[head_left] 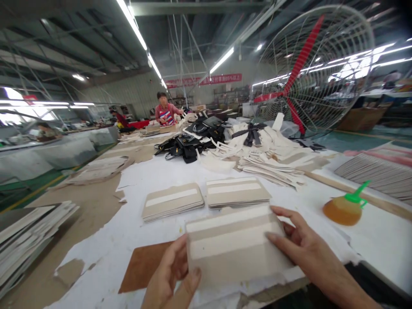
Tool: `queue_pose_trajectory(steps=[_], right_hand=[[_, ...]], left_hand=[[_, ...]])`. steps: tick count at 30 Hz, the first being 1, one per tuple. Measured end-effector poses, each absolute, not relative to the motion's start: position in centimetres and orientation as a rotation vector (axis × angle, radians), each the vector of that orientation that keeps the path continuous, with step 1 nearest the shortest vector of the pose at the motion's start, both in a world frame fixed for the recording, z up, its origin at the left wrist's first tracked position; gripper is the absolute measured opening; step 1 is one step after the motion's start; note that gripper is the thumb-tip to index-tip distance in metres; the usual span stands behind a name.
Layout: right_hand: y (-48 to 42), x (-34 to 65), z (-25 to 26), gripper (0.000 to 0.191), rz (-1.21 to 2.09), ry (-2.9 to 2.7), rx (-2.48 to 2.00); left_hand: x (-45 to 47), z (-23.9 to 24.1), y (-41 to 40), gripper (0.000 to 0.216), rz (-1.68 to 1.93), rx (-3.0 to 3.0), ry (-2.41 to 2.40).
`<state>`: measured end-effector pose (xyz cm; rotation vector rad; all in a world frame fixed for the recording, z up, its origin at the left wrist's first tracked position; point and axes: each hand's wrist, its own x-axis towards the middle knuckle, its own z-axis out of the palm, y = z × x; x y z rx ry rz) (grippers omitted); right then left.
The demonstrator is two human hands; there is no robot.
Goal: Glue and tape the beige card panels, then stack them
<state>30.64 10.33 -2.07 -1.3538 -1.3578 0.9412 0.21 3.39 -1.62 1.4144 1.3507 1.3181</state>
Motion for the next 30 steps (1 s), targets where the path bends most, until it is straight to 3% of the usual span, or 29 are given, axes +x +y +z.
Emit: queue_pose_trajectory(steps=[5,11,18,24,30], right_hand=[[19.6,33.1,-0.3,0.061,0.626,-1.443,-1.511],[28.1,33.5,-2.3,0.051,0.399,-1.466,-1.578],[26.4,31.8,-2.9,0.031,0.275,-1.645,-1.44],[21.1,23.1,0.2,0.039,0.571,-2.247,-1.313],[23.1,14.4,1.4,0.045,0.488,-2.486,-1.414]], left_hand=[[2.8,3.8,12.6,0.067,1.216,1.241,1.364],[5.9,2.8,21.3,0.063,1.2,1.311,1.522],[-2.7,3.1,19.3,0.05,1.326,1.534,1.798],[-14.1,0.0,17.0,0.033,1.259,1.422,2.249],[-15.4,-4.4,17.2,0.033,1.234,1.461,2.244]])
